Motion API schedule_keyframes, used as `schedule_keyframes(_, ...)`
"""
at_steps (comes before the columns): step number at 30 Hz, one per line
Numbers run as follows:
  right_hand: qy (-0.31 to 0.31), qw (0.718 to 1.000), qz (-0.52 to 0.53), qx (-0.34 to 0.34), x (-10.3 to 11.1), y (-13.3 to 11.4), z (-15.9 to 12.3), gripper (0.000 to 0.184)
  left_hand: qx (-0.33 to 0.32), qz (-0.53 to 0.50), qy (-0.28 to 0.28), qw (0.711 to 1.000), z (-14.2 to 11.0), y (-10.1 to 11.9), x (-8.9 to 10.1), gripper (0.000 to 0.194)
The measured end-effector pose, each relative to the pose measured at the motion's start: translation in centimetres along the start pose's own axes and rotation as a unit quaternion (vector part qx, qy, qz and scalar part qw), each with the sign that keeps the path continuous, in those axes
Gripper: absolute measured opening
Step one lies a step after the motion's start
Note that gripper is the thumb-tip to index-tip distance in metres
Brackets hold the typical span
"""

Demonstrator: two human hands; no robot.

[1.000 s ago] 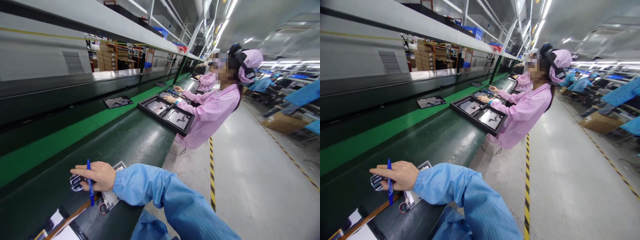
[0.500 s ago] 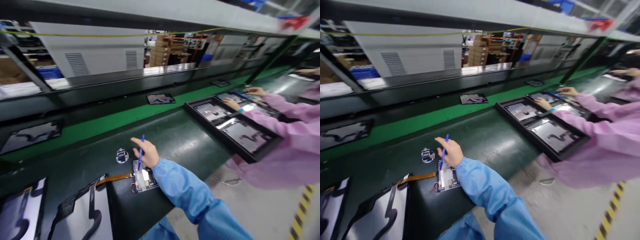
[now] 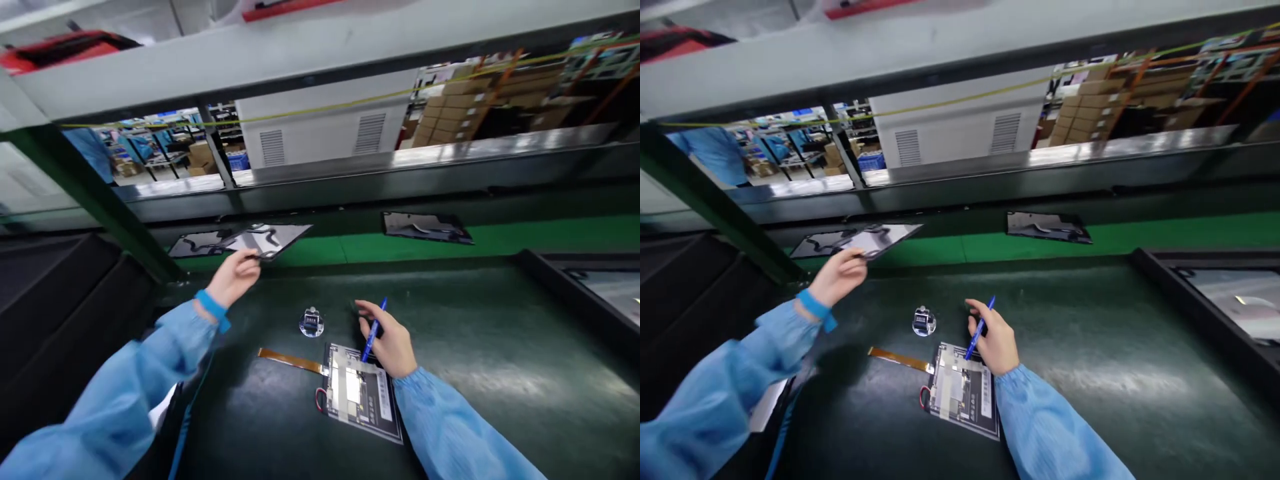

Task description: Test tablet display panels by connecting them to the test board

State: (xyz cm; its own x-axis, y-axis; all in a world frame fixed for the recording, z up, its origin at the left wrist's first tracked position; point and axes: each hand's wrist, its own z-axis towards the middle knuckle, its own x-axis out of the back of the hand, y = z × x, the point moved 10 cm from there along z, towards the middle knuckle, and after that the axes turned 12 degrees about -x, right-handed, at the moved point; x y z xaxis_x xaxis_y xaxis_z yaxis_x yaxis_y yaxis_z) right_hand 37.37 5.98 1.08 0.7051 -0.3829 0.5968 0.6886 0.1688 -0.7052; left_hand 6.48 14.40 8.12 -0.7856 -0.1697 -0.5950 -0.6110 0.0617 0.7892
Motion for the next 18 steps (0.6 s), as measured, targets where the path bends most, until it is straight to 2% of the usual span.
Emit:
schedule_keyframes(2,-0.009,1.000,-0.001,0.000,-0.4,0.4,0.1,0.033,0.006,-0.036,0.020,0.999,3.8,-2.1,-1.0,0.021)
schedule_keyframes(4,-0.021,1.000,0.000,-0.001,-0.7,0.6,0.3,0.033,0.006,-0.069,0.034,0.997,6.4,-3.9,-1.4,0.026)
schedule_keyframes(8,-0.039,0.999,0.002,-0.013,-1.1,0.9,0.5,0.031,-0.008,-0.122,0.060,0.991,9.6,-5.7,0.1,0.032)
schedule_keyframes(12,-0.055,0.998,0.003,-0.026,-1.5,1.0,0.5,0.031,-0.032,-0.144,0.096,0.984,12.3,-5.3,3.2,0.034)
schedule_keyframes(18,-0.064,0.997,0.011,-0.044,-1.6,1.3,0.5,0.030,-0.067,-0.131,0.144,0.979,14.9,-2.8,8.1,0.037)
